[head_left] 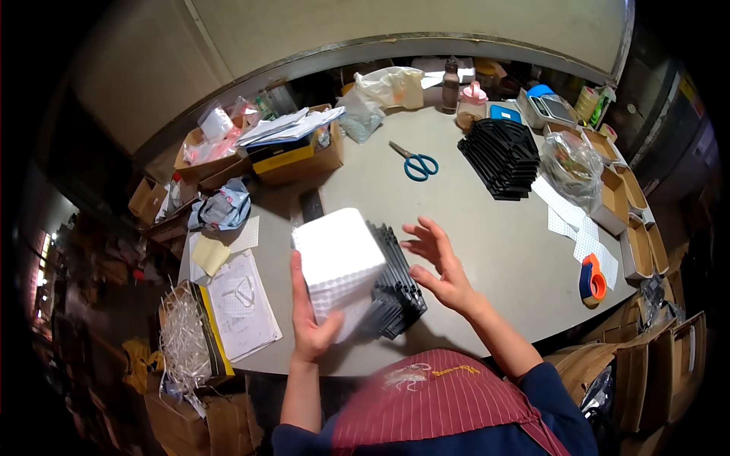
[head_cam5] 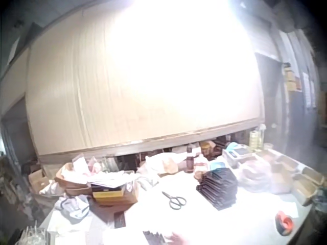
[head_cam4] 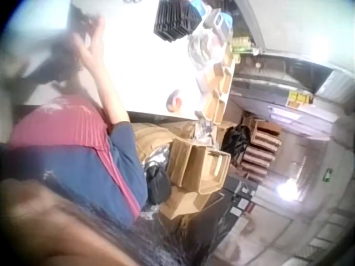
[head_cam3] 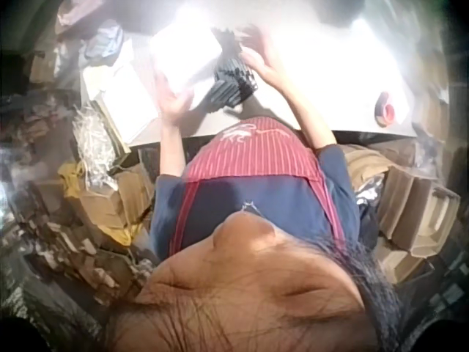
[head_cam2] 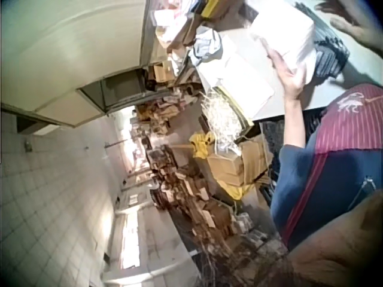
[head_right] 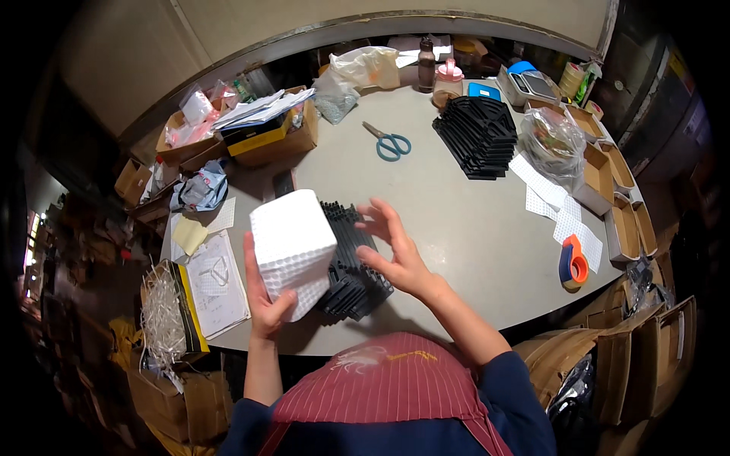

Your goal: The person organizes and stacks plastic frame components on a work surface, placing small square padding materials on several of them before moving the components into large cardboard boxes and storage bags.

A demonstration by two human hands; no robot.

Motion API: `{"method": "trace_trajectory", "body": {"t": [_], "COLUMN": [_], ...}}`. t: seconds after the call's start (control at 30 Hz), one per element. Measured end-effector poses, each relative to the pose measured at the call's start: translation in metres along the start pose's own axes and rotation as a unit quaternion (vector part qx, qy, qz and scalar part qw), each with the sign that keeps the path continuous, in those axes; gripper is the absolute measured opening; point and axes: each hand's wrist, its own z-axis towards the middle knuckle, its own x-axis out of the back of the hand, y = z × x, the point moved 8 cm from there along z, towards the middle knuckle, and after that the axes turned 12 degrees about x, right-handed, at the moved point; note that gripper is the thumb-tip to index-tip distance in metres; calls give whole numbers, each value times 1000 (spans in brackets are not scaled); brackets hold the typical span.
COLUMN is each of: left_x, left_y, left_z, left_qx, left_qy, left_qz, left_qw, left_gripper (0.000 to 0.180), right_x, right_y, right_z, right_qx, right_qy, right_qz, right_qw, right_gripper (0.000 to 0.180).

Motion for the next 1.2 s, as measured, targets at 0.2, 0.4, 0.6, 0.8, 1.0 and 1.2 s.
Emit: {"method": "trace_trajectory", "body": {"t": [0.2,0.4,0.6,0.8,1.0,1.2], "left_x": [-41,-59,-59,-67,-45,-15], "left_y": [-22,-24,-27,-20,-21,16], "left_z": [-12,-18,-20,-35,-53,-55], "left_qx": [52,138,134,185,204,24], "left_qy": [-55,-82,-56,-112,-85,80], "left_qz": [-42,-124,-38,-19,82,344], "left_qw": [996,979,989,976,972,935], "left_gripper": [110,100,83,85,76,44], "right_x": [-10,7,3,-43,-56,-64], "right_y": [-5,-13,-54,-74,-65,-40], "right_z": [-18,-40,-27,-30,-47,-56], "right_qx": [-140,-130,-13,154,43,8], "right_qy": [-24,-6,-131,-334,-282,-231], "right_qz": [106,43,-261,-215,-67,-84], "right_qw": [984,991,956,905,956,969], "right_gripper": [77,49,59,61,39,22]}}
